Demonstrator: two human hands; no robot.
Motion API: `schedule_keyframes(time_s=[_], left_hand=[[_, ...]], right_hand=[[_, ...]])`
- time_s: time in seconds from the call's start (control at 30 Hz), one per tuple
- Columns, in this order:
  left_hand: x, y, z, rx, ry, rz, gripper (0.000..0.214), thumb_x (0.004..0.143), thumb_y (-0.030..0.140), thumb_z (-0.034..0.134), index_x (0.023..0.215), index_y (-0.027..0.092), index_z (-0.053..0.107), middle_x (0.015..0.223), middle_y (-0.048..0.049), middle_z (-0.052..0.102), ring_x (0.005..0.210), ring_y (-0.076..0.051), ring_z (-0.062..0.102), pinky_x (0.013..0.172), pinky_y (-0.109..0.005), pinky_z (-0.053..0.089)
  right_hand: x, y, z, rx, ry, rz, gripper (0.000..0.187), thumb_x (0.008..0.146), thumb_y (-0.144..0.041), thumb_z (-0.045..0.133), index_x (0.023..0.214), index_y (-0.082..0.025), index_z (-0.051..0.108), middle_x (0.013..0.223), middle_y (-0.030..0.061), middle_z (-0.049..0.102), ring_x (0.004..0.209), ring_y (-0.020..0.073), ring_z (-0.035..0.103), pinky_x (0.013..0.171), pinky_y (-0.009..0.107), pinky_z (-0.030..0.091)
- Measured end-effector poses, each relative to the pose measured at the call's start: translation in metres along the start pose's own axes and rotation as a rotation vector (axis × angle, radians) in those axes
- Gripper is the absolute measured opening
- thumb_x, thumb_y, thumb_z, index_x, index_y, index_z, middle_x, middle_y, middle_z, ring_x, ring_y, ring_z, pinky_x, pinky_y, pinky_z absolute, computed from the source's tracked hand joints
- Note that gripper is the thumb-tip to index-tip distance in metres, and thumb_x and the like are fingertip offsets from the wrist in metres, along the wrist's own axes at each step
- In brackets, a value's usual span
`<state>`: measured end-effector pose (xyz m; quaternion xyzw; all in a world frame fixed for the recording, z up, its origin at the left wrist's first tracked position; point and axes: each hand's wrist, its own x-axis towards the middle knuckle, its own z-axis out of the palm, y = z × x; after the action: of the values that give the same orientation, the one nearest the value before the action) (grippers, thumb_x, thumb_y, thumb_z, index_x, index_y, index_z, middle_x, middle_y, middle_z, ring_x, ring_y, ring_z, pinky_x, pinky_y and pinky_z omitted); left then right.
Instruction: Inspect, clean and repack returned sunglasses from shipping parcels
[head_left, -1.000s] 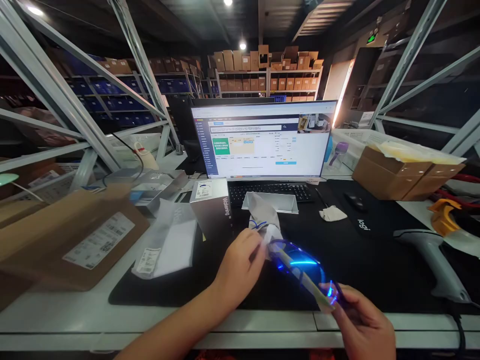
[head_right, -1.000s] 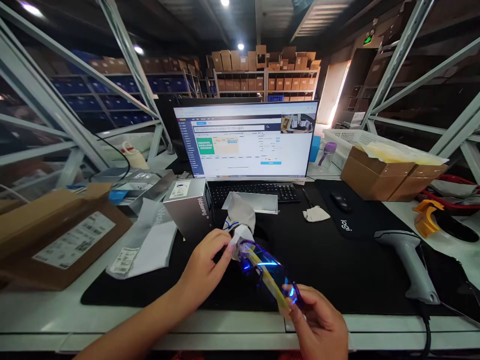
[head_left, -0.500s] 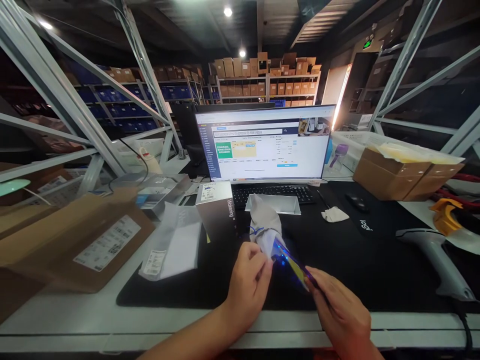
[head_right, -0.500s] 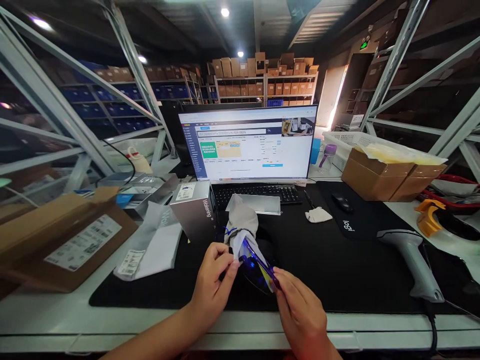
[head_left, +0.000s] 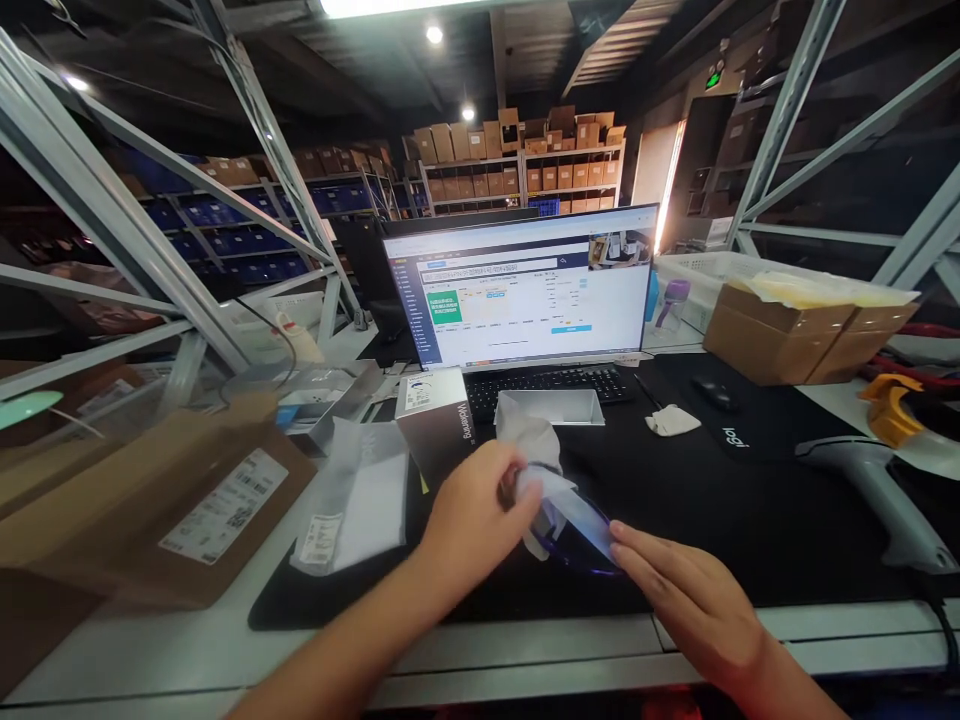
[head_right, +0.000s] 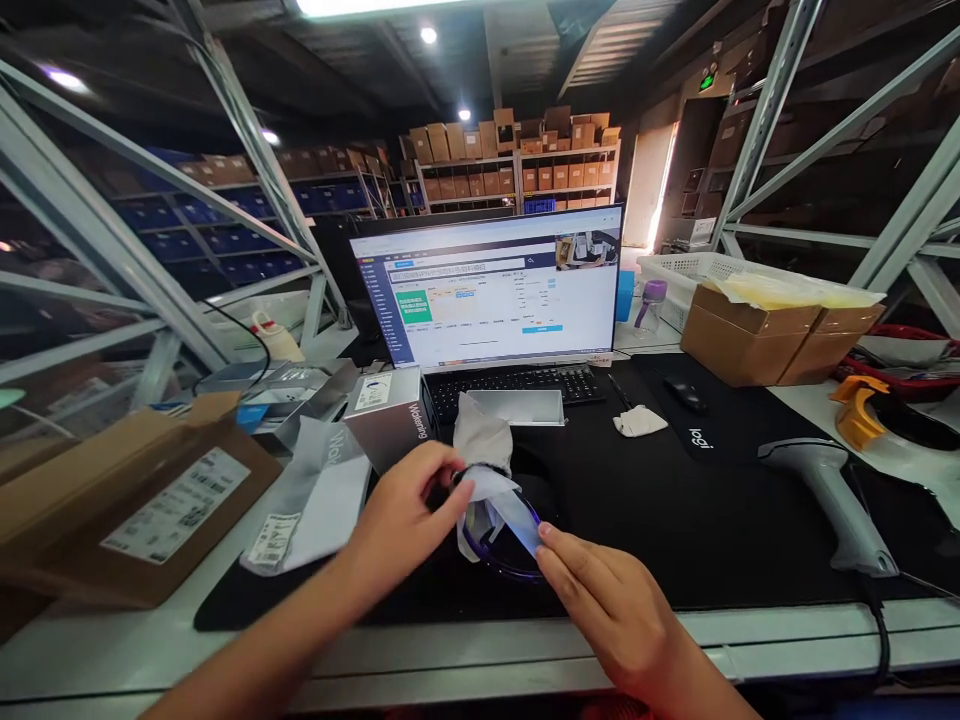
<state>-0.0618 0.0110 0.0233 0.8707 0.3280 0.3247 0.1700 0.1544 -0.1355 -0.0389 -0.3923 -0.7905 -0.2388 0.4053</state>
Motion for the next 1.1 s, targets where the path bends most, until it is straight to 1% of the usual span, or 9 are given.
schedule_keyframes(time_s=[0.1, 0.2, 0.23, 0.43, 0.5, 0.6, 0.7, 0.87, 1.1], left_hand=[[0.039, 0.020, -0.013, 0.342, -0.317, 0.118, 0.026, 0.076, 0.031, 0.079, 0.096, 0.021, 0.065, 0.083, -0.0010, 0.065, 0.074, -0.023, 0.062, 0.062, -0.031, 0.040], [0.060, 0.040, -0.013, 0.553, -0.512, 0.226, 0.004, 0.079, 0.013, 0.071, 0.078, 0.016, 0.069, 0.075, -0.0057, 0.066, 0.069, -0.026, 0.065, 0.057, -0.032, 0.040], [0.063, 0.044, -0.012, 0.566, -0.528, 0.244, 0.011, 0.081, 0.009, 0.066, 0.073, 0.016, 0.068, 0.072, -0.0061, 0.066, 0.067, -0.025, 0.065, 0.057, -0.031, 0.040], [0.069, 0.053, -0.006, 0.112, -0.698, 0.525, 0.013, 0.088, 0.013, 0.068, 0.077, 0.019, 0.070, 0.078, 0.0007, 0.068, 0.073, -0.016, 0.064, 0.063, -0.025, 0.044], [0.062, 0.049, -0.008, 0.065, -0.556, 0.512, 0.013, 0.092, 0.015, 0.064, 0.082, 0.018, 0.070, 0.083, -0.0006, 0.067, 0.077, -0.016, 0.063, 0.068, -0.026, 0.046], [0.036, 0.037, -0.011, -0.027, -0.149, 0.405, 0.008, 0.095, 0.023, 0.062, 0.092, 0.017, 0.067, 0.088, -0.0022, 0.066, 0.082, -0.017, 0.061, 0.073, -0.028, 0.047], [-0.002, 0.018, -0.004, 0.012, 0.102, 0.362, 0.023, 0.092, 0.037, 0.068, 0.085, 0.017, 0.061, 0.075, -0.0002, 0.059, 0.069, -0.015, 0.056, 0.060, -0.027, 0.041], [-0.034, -0.005, 0.029, 0.127, 0.111, 0.327, 0.042, 0.095, 0.057, 0.059, 0.081, 0.017, 0.061, 0.068, 0.0010, 0.057, 0.058, -0.014, 0.054, 0.052, -0.028, 0.036], [-0.019, 0.001, 0.033, -0.015, 0.047, 0.115, 0.036, 0.098, 0.054, 0.055, 0.097, 0.019, 0.063, 0.066, 0.0049, 0.056, 0.054, -0.012, 0.053, 0.051, -0.025, 0.037]], right_hand=[[-0.001, -0.004, 0.003, -0.018, 0.018, 0.011, 0.038, 0.096, 0.003, 0.046, 0.132, -0.001, 0.060, 0.118, 0.0243, 0.071, 0.122, 0.0235, 0.064, 0.093, 0.032, 0.061], [-0.003, -0.007, 0.007, -0.047, 0.024, 0.038, 0.036, 0.096, 0.003, 0.047, 0.128, -0.002, 0.062, 0.117, 0.0239, 0.071, 0.121, 0.0225, 0.064, 0.091, 0.031, 0.061], [-0.003, -0.008, 0.009, -0.058, 0.022, 0.044, 0.035, 0.096, 0.003, 0.047, 0.127, -0.002, 0.062, 0.117, 0.0239, 0.071, 0.121, 0.0227, 0.065, 0.091, 0.031, 0.061], [0.009, -0.009, 0.025, -0.172, 0.112, 0.201, 0.031, 0.092, 0.005, 0.053, 0.118, -0.008, 0.066, 0.106, 0.0162, 0.075, 0.098, 0.0198, 0.073, 0.083, 0.029, 0.063], [0.011, -0.009, 0.028, -0.149, 0.159, 0.310, 0.028, 0.091, 0.003, 0.057, 0.112, -0.012, 0.069, 0.102, 0.0123, 0.074, 0.092, 0.0176, 0.073, 0.081, 0.027, 0.062], [0.008, -0.008, 0.031, -0.082, 0.242, 0.509, 0.020, 0.090, -0.005, 0.065, 0.104, -0.018, 0.072, 0.112, 0.0112, 0.070, 0.094, 0.0181, 0.071, 0.075, 0.028, 0.062], [0.003, -0.007, 0.033, -0.034, 0.318, 0.576, 0.018, 0.087, -0.008, 0.071, 0.100, -0.020, 0.074, 0.124, 0.0123, 0.064, 0.101, 0.0220, 0.069, 0.071, 0.032, 0.062], [0.003, -0.008, 0.040, -0.002, 0.326, 0.567, 0.017, 0.085, -0.008, 0.073, 0.096, -0.020, 0.074, 0.124, 0.0121, 0.064, 0.103, 0.0248, 0.068, 0.071, 0.036, 0.063], [0.000, -0.010, 0.036, 0.053, 0.315, 0.573, 0.018, 0.086, -0.009, 0.074, 0.100, -0.020, 0.071, 0.122, 0.0131, 0.065, 0.102, 0.0255, 0.069, 0.070, 0.037, 0.064]])
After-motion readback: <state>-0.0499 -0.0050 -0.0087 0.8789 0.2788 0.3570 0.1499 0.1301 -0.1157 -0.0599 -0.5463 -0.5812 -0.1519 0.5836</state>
